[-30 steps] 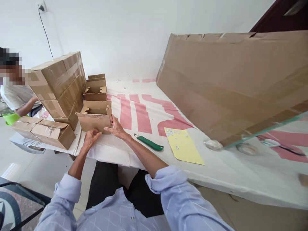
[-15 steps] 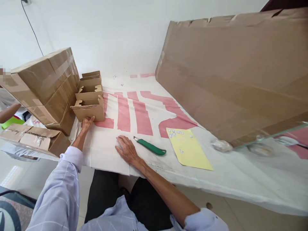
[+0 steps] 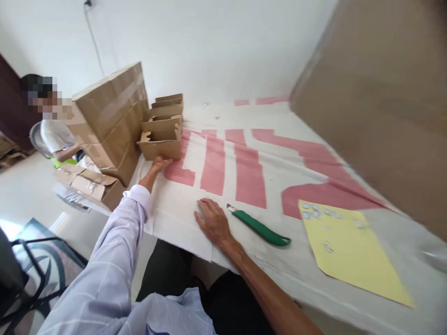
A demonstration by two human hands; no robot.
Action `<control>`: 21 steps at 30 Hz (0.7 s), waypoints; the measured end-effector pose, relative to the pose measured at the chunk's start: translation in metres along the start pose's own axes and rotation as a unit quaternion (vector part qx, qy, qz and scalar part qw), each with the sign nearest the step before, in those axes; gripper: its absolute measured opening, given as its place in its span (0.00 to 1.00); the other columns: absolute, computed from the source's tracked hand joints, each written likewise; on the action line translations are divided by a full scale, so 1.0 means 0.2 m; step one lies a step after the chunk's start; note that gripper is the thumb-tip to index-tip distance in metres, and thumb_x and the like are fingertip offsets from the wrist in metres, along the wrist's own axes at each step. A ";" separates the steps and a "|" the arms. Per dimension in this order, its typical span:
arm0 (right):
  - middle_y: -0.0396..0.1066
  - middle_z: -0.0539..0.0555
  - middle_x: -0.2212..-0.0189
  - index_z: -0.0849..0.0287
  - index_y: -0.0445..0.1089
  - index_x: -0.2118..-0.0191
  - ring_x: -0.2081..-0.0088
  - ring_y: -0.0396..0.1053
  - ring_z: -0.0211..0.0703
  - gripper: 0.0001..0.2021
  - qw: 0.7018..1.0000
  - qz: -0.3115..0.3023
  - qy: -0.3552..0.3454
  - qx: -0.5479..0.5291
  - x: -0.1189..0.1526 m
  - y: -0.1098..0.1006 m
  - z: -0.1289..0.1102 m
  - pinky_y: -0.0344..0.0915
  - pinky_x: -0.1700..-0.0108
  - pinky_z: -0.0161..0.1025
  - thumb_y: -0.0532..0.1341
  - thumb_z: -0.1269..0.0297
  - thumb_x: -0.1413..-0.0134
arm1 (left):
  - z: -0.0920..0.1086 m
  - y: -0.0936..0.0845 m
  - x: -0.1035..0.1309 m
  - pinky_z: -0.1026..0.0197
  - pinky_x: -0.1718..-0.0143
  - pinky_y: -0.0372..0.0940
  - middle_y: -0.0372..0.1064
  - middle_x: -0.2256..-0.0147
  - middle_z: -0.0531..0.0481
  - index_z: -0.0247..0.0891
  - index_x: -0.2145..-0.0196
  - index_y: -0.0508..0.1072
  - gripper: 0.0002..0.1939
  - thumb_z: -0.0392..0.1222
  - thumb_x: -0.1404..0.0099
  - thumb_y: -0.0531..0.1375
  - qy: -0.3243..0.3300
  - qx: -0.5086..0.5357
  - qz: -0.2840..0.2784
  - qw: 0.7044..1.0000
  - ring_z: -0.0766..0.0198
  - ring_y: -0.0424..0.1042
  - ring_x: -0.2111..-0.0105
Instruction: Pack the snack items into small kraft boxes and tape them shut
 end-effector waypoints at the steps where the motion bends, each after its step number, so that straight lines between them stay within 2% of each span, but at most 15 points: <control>1: 0.75 0.67 0.41 0.53 0.76 0.41 0.41 0.72 0.68 0.18 1.000 0.002 -0.006 0.003 0.01 0.01 0.01 0.70 0.41 0.62 0.58 0.63 0.32 | 0.01 0.02 0.04 0.40 0.40 0.74 0.77 0.40 0.36 0.37 0.38 0.77 0.25 0.53 0.25 0.68 0.005 -0.018 -0.022 1.000 0.46 0.78 0.44; 4: 0.75 0.67 0.42 0.56 0.76 0.41 0.41 0.72 0.65 0.18 0.999 0.010 -0.029 0.023 0.03 0.02 0.01 0.71 0.43 0.58 0.58 0.63 0.32 | 0.01 0.00 0.22 0.39 0.33 0.68 0.76 0.37 0.33 0.37 0.37 0.78 0.36 0.55 0.37 0.77 0.013 -0.064 -0.089 0.994 0.38 0.74 0.37; 6: 0.76 0.67 0.43 0.58 0.75 0.42 0.43 0.72 0.64 0.17 0.998 0.021 -0.041 0.042 0.04 0.02 0.01 0.71 0.45 0.56 0.58 0.64 0.32 | 0.01 -0.11 0.37 0.36 0.27 0.61 0.71 0.31 0.33 0.40 0.33 0.75 0.47 0.55 0.47 0.81 0.027 -0.099 -0.131 0.986 0.35 0.67 0.30; 7: 0.76 0.67 0.44 0.59 0.76 0.43 0.44 0.72 0.63 0.17 0.997 0.028 -0.045 0.050 0.04 0.02 0.01 0.71 0.45 0.55 0.58 0.64 0.33 | 0.01 -0.20 0.44 0.34 0.24 0.55 0.67 0.28 0.34 0.42 0.31 0.72 0.52 0.54 0.50 0.82 0.036 -0.118 -0.150 0.981 0.34 0.62 0.26; 8: 0.76 0.67 0.45 0.59 0.76 0.44 0.44 0.72 0.63 0.17 0.997 0.033 -0.050 0.056 0.04 0.02 0.00 0.71 0.46 0.54 0.59 0.64 0.33 | 0.01 -0.29 0.53 0.32 0.23 0.52 0.60 0.24 0.34 0.44 0.26 0.67 0.56 0.57 0.48 0.80 0.057 -0.176 -0.187 0.965 0.34 0.57 0.24; 11: 0.77 0.66 0.46 0.58 0.77 0.45 0.46 0.72 0.61 0.15 0.996 0.034 -0.053 0.066 0.03 0.01 -0.02 0.71 0.46 0.53 0.60 0.66 0.34 | -0.04 -0.67 0.70 0.30 0.24 0.51 0.53 0.21 0.34 0.47 0.22 0.57 0.64 0.57 0.50 0.79 0.055 -0.313 -0.229 0.920 0.33 0.54 0.22; 13: 0.77 0.65 0.46 0.58 0.77 0.45 0.47 0.72 0.61 0.15 0.996 0.022 -0.053 0.067 0.01 0.01 -0.04 0.71 0.46 0.52 0.59 0.67 0.34 | -0.10 -0.88 0.75 0.33 0.24 0.52 0.51 0.21 0.32 0.44 0.21 0.55 0.67 0.55 0.53 0.80 0.039 -0.372 -0.249 0.893 0.33 0.50 0.21; 15: 0.77 0.66 0.46 0.59 0.77 0.45 0.46 0.72 0.61 0.16 0.996 0.011 -0.054 0.063 0.00 -0.01 -0.07 0.72 0.45 0.53 0.59 0.67 0.33 | -0.18 -1.02 0.75 0.30 0.26 0.55 0.51 0.21 0.31 0.44 0.22 0.57 0.67 0.55 0.55 0.80 0.018 -0.413 -0.263 0.872 0.30 0.52 0.22; 18: 0.77 0.66 0.46 0.60 0.77 0.44 0.45 0.72 0.61 0.17 0.996 0.020 -0.050 0.075 -0.01 -0.11 -0.06 0.71 0.42 0.54 0.58 0.67 0.32 | -0.30 -1.12 0.72 0.23 0.28 0.54 0.54 0.23 0.29 0.45 0.24 0.61 0.67 0.49 0.61 0.81 -0.006 -0.441 -0.250 0.862 0.25 0.54 0.23; 21: 0.76 0.67 0.46 0.60 0.76 0.43 0.45 0.72 0.62 0.16 0.991 0.049 -0.029 0.117 0.01 -0.29 0.05 0.71 0.43 0.55 0.58 0.65 0.32 | -0.35 -1.13 0.68 0.22 0.28 0.53 0.57 0.24 0.30 0.45 0.25 0.62 0.64 0.43 0.59 0.78 0.022 -0.446 -0.236 0.863 0.28 0.55 0.24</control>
Point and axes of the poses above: each hand's wrist, its own x-axis away from the middle knuckle, its own y-axis out of the palm, z = x × y, the point moved 8 cm from there along -x, towards the middle knuckle
